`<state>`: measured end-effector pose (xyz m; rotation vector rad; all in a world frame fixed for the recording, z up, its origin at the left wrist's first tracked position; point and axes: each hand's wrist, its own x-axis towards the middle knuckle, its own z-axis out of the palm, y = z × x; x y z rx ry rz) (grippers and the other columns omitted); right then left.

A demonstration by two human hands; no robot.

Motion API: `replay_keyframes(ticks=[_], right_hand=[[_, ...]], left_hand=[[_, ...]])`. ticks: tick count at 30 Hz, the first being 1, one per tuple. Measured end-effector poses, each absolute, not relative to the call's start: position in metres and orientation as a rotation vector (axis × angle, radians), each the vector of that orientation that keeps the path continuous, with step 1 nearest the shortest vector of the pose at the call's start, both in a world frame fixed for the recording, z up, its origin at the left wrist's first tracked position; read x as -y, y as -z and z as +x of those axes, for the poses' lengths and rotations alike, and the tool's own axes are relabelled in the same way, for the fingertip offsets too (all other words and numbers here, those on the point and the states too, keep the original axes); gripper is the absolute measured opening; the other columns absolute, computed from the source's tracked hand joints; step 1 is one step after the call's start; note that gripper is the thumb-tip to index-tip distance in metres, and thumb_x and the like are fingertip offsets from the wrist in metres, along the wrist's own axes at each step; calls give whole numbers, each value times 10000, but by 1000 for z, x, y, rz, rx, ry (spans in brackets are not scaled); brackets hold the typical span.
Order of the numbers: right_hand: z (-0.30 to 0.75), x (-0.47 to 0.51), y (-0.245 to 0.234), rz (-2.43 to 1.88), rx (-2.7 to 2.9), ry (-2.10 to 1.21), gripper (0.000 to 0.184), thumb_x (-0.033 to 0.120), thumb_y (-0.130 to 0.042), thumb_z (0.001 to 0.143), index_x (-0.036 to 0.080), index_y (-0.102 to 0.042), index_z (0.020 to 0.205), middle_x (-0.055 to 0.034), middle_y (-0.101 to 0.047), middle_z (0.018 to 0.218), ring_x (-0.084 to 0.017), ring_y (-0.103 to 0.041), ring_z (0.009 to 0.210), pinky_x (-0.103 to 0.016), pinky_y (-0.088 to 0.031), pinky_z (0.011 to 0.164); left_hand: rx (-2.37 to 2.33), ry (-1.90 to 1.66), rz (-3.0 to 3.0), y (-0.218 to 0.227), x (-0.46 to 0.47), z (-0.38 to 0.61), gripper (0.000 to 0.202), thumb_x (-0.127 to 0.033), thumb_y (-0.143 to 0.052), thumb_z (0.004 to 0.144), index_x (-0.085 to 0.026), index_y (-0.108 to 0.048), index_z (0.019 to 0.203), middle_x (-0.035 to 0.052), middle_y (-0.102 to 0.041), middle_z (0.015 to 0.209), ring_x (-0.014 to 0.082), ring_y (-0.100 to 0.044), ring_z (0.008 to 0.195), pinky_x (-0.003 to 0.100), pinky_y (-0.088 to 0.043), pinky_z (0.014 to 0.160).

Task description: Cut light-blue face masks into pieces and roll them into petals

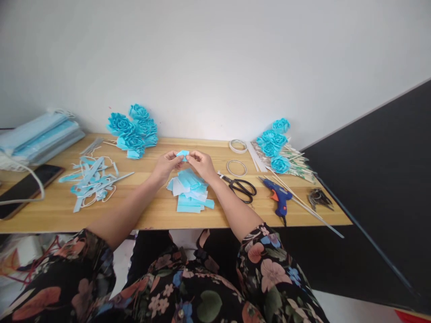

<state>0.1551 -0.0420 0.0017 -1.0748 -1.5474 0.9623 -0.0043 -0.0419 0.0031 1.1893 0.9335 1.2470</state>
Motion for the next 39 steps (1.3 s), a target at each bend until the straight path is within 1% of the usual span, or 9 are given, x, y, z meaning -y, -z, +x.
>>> replay_keyframes(ticks=[3, 6, 12, 18, 24, 27, 31, 36, 39], right_hand=[[155, 41, -1, -1089, 1558, -952, 275, 462, -628, 790, 201, -589, 714, 31, -558, 646, -128, -522, 646, -264, -432, 671], [156, 41, 0, -1080, 1578, -943, 278, 464, -619, 799, 200, -590, 718, 22, -582, 676, -129, -523, 660, -261, -422, 662], [157, 42, -2, -1108, 1572, -876, 259, 431, -607, 806, 200, -572, 694, 28, -555, 665, -117, -476, 622, -256, -382, 623], [156, 44, -6, -1111, 1568, -869, 242, 411, -598, 801, 203, -561, 685, 30, -544, 656, -117, -472, 617, -258, -392, 631], [157, 43, -6, -1104, 1541, -842, 239, 407, -600, 801, 202, -550, 688, 28, -546, 667, -121, -490, 646, -257, -396, 653], [157, 43, -6, -1106, 1551, -836, 246, 411, -595, 805, 200, -551, 687, 30, -541, 661, -118, -482, 637, -254, -392, 647], [155, 44, -6, -1104, 1572, -824, 248, 403, -593, 810, 191, -559, 686, 25, -547, 669, -113, -482, 641, -250, -390, 651], [155, 43, -3, -1122, 1573, -819, 251, 421, -597, 806, 191, -575, 709, 17, -569, 683, -119, -496, 644, -253, -393, 643], [156, 42, -1, -1125, 1573, -821, 262, 434, -596, 807, 193, -571, 707, 14, -575, 683, -121, -502, 641, -255, -399, 640]], left_hand=[[-951, -1246, 1212, -3, 43, -4, 276, -371, -762, 665, -157, -588, 688, -14, -590, 610, 84, -512, 529, 214, -409, 506], [-969, -1240, 1227, -4, 43, -4, 278, -373, -765, 666, -157, -593, 692, -15, -588, 601, 85, -509, 523, 215, -407, 510], [-955, -1255, 1137, -3, 42, -5, 310, -458, -695, 739, -161, -612, 704, 1, -605, 620, 91, -527, 541, 219, -419, 533], [-976, -1336, 1177, -2, 42, -4, 308, -435, -722, 734, -159, -603, 671, -4, -595, 605, 81, -503, 545, 215, -415, 562], [-923, -1300, 1119, -1, 41, -5, 420, -562, -621, 805, -154, -606, 711, 25, -611, 667, 101, -543, 573, 230, -431, 547], [-923, -1273, 1118, -1, 42, -4, 430, -578, -652, 769, -154, -603, 720, 15, -608, 654, 98, -537, 552, 227, -424, 530], [-949, -1245, 1180, -1, 43, -3, 385, -494, -769, 661, -152, -607, 729, -15, -591, 614, 85, -517, 541, 218, -419, 544], [-953, -1237, 1172, -3, 45, -3, 376, -498, -737, 696, -148, -600, 689, -9, -584, 600, 81, -511, 536, 215, -410, 533], [-939, -1215, 1157, -3, 46, -3, 369, -492, -738, 694, -147, -610, 718, -5, -603, 630, 83, -526, 550, 212, -414, 530]])
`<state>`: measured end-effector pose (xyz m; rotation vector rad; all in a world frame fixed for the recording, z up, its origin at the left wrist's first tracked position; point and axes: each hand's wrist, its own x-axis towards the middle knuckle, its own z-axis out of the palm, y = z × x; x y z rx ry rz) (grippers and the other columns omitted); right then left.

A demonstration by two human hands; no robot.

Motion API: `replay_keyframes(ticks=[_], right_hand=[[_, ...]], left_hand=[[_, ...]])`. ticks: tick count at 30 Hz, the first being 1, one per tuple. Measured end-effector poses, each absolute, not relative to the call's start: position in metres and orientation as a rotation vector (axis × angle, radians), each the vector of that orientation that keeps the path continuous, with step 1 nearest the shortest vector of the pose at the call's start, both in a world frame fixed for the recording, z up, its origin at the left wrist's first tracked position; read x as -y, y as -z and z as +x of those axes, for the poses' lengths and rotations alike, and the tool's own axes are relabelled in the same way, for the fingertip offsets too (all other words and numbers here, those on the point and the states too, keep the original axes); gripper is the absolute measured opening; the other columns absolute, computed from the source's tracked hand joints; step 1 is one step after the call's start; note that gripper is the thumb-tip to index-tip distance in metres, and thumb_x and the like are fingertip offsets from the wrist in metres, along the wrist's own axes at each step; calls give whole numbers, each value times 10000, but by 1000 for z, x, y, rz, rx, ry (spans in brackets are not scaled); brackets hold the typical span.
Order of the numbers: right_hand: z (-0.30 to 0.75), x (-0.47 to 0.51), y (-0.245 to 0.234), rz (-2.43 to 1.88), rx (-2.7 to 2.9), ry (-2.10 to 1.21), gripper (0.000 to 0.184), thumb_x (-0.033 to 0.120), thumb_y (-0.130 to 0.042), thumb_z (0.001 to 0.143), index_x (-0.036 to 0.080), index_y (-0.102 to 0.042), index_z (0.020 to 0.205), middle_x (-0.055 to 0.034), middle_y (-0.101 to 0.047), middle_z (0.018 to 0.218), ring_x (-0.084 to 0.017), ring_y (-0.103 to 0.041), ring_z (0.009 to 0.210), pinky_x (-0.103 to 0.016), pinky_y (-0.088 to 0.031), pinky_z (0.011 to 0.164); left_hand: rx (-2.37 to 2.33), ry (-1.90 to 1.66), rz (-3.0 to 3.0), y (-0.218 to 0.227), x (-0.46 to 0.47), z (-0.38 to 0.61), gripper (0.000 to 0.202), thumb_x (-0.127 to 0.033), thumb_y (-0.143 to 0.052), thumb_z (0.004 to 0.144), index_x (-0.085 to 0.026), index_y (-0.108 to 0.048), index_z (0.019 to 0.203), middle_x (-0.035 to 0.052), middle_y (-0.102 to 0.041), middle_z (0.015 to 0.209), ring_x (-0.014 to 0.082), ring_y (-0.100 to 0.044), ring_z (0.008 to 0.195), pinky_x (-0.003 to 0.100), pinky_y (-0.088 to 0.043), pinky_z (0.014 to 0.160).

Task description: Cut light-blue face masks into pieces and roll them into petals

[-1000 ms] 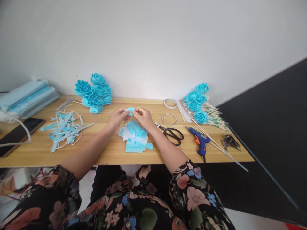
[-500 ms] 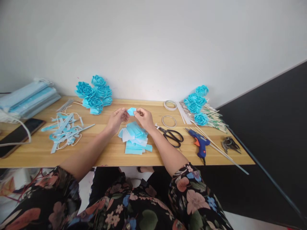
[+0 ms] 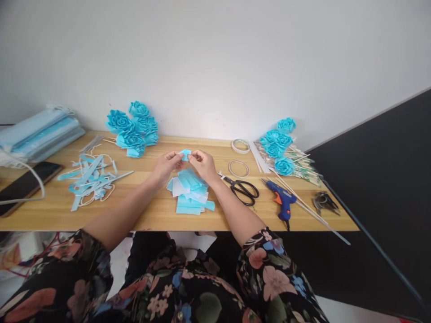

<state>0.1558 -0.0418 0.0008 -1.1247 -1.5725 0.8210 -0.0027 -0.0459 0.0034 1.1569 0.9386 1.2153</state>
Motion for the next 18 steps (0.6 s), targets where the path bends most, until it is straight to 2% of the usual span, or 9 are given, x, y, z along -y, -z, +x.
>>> replay_keyframes(ticks=[6, 13, 18], right_hand=[[154, 43, -1, -1113, 1604, -820, 252, 427, -604, 795, 189, -582, 713, 13, -589, 689, -114, -509, 625, -249, -408, 623], [152, 47, -5, -1152, 1658, -774, 235, 396, -601, 798, 183, -595, 698, 11, -605, 665, -114, -527, 606, -247, -411, 602], [156, 47, -10, -1100, 1629, -792, 247, 393, -556, 855, 184, -647, 758, -8, -672, 734, -139, -623, 718, -266, -483, 711]], left_hand=[[-951, -1248, 1236, -3, 44, -1, 305, -403, -755, 662, -148, -607, 739, -22, -595, 624, 81, -515, 546, 206, -405, 514], [-1066, -1270, 1275, -2, 42, -1, 162, -289, -694, 693, -144, -625, 719, -36, -559, 579, 77, -491, 522, 202, -392, 512], [-1039, -1228, 1199, -3, 43, -2, 160, -287, -685, 718, -140, -624, 724, -21, -576, 604, 84, -508, 535, 212, -414, 527]])
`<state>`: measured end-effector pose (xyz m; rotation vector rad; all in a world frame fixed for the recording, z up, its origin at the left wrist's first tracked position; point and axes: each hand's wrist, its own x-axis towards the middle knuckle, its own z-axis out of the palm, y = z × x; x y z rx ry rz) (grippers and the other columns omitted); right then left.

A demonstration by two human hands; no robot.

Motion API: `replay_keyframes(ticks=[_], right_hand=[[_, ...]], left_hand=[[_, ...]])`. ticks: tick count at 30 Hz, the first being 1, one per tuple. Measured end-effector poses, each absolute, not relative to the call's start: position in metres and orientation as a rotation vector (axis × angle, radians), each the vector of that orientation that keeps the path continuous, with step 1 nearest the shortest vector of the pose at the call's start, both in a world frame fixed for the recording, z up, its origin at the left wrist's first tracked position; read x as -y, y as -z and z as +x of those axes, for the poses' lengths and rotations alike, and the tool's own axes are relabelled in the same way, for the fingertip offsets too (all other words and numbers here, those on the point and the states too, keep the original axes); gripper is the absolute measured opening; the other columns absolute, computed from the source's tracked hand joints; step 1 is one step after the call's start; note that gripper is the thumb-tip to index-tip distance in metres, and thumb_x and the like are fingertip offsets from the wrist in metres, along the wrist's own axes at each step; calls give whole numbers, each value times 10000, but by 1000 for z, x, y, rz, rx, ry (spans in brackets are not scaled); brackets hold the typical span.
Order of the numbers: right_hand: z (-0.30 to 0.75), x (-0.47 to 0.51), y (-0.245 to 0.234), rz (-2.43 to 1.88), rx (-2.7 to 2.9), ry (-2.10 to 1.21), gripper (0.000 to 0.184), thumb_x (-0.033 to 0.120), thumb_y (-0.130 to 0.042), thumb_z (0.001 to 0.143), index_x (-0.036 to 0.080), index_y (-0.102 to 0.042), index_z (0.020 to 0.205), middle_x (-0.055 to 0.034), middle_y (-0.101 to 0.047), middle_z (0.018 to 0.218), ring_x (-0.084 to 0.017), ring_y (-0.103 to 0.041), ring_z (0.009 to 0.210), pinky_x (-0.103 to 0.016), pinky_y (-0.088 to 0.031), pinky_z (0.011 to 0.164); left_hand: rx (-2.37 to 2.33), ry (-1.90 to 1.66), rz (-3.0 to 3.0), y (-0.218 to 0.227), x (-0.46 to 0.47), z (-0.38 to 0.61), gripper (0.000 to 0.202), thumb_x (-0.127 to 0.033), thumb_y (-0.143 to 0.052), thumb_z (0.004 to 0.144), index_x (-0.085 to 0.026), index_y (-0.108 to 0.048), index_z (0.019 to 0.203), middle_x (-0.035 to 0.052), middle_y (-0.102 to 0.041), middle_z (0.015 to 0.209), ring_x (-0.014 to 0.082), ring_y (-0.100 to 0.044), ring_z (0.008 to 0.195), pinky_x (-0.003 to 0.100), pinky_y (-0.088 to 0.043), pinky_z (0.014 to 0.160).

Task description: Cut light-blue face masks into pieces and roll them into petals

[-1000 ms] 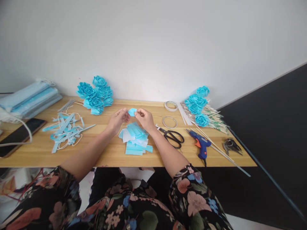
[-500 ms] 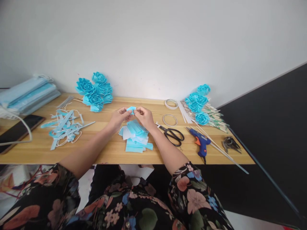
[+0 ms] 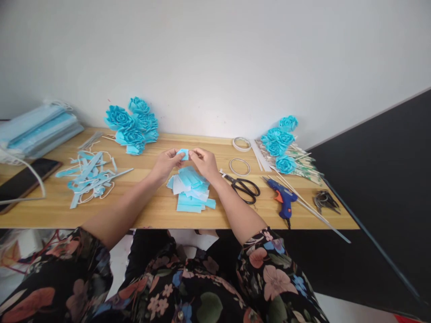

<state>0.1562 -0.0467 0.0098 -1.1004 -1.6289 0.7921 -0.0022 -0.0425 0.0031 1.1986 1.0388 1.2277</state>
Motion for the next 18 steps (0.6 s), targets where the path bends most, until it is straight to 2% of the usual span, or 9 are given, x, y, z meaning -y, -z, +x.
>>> replay_keyframes(ticks=[3, 10, 14, 18], right_hand=[[166, 42, -18, -1069, 1507, -765, 251, 420, -563, 867, 191, -668, 866, -9, -683, 763, -133, -639, 742, -268, -509, 747], [213, 34, -61, -1092, 1362, -629, 333, 519, -558, 889, 221, -638, 1014, 11, -664, 773, -82, -623, 682, -206, -523, 659], [240, 48, -70, -1182, 1484, -587, 275, 437, -584, 887, 199, -656, 1004, 3, -667, 782, -87, -626, 686, -218, -516, 652], [263, 71, -48, -1372, 1636, -486, 175, 299, -610, 844, 172, -695, 929, -12, -702, 795, -134, -635, 719, -283, -508, 696]], left_hand=[[-1015, -1200, 1142, -4, 42, -3, 179, -298, -690, 725, -138, -609, 707, -9, -584, 608, 86, -514, 532, 218, -416, 528], [-1006, -1206, 1154, 0, 41, -4, 204, -319, -697, 737, -144, -606, 683, -1, -599, 599, 82, -527, 533, 212, -411, 546], [-1004, -1191, 1158, 0, 42, -3, 194, -302, -699, 740, -151, -593, 677, -6, -597, 588, 84, -527, 530, 214, -414, 549], [-995, -1180, 1142, -2, 44, -1, 183, -288, -703, 734, -149, -594, 686, -10, -592, 582, 82, -522, 521, 212, -416, 543]])
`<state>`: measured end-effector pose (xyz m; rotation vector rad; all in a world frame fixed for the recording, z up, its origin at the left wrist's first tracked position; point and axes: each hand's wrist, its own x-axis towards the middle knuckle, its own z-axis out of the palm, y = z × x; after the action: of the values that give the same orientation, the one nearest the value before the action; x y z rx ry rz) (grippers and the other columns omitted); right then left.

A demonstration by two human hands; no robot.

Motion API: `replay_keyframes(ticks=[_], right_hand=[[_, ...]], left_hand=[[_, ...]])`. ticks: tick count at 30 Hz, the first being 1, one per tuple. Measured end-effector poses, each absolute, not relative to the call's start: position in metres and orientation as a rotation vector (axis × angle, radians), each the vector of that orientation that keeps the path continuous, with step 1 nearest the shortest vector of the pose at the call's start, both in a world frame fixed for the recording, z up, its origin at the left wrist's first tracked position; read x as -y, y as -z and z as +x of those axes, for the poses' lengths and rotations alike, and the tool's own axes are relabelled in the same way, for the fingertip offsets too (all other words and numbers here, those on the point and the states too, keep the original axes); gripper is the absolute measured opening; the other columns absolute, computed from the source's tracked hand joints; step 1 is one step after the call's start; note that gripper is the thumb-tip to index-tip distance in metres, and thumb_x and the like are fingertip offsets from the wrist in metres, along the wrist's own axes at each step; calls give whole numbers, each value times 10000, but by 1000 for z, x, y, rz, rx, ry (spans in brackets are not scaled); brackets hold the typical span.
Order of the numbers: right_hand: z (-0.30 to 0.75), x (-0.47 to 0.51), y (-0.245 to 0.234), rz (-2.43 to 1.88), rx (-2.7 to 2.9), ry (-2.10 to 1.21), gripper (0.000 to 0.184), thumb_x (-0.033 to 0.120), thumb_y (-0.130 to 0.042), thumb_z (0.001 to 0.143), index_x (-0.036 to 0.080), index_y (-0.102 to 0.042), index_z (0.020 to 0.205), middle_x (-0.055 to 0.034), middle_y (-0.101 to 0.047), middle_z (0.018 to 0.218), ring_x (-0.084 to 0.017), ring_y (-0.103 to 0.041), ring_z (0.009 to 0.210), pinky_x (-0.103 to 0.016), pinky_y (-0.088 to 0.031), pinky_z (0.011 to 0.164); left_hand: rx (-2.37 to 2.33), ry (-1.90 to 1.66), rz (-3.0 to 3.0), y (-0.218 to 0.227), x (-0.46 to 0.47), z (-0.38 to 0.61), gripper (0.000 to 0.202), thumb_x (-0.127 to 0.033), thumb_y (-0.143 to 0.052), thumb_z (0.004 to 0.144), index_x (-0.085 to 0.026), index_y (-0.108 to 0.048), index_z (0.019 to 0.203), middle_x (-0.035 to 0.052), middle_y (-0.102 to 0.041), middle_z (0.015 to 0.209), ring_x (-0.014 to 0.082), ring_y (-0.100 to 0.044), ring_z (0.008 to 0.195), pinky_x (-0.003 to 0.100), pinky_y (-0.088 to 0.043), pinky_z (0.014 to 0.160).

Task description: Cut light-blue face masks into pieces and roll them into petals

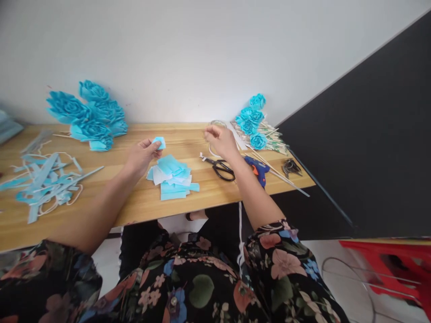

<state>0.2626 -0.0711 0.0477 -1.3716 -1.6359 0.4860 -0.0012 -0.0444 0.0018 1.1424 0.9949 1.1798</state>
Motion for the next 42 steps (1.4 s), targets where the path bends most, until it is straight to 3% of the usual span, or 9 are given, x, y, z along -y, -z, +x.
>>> replay_keyframes(ticks=[5, 10, 20, 30, 38, 42], right_hand=[[272, 95, -20, -1658, 1883, -287, 143, 223, -610, 829, 191, -738, 884, -44, -745, 894, -179, -643, 798, -306, -451, 740], [260, 101, -15, -1668, 1968, -309, 183, 294, -598, 880, 190, -735, 819, -36, -729, 826, -151, -607, 734, -277, -379, 681], [256, 88, -2, -1816, 1930, -241, 158, 221, -587, 854, 197, -717, 769, -32, -719, 765, -162, -582, 677, -290, -343, 634], [258, 82, 17, -1761, 1684, -288, 158, 241, -528, 869, 195, -678, 890, -29, -713, 712, -178, -627, 675, -295, -421, 653], [221, 94, -27, -1329, 1676, -41, 231, 357, -527, 922, 219, -712, 932, -49, -730, 890, -168, -635, 764, -300, -495, 713], [192, 92, -38, -1186, 1742, 83, 246, 341, -496, 950, 237, -719, 947, -56, -729, 879, -177, -648, 787, -329, -513, 772]], left_hand=[[-996, -1182, 1129, -2, 46, 0, 212, -308, -711, 729, -153, -577, 677, -11, -587, 576, 77, -513, 513, 206, -412, 539], [-998, -1169, 1136, -1, 46, 0, 221, -320, -721, 718, -151, -582, 692, -10, -590, 589, 79, -519, 525, 208, -414, 545], [-976, -1187, 1149, 3, 44, -1, 226, -339, -715, 711, -150, -591, 698, -6, -592, 587, 82, -518, 524, 213, -418, 543], [-959, -1151, 1144, 2, 47, 2, 222, -332, -714, 720, -149, -596, 677, 3, -595, 595, 84, -512, 523, 222, -405, 543], [-853, -1053, 1119, -4, 54, 3, 246, -345, -741, 702, -149, -595, 677, 6, -583, 588, 88, -512, 515, 227, -392, 528], [-839, -1024, 1102, -3, 52, 3, 262, -356, -758, 690, -147, -599, 692, 5, -586, 587, 85, -511, 500, 225, -394, 515]])
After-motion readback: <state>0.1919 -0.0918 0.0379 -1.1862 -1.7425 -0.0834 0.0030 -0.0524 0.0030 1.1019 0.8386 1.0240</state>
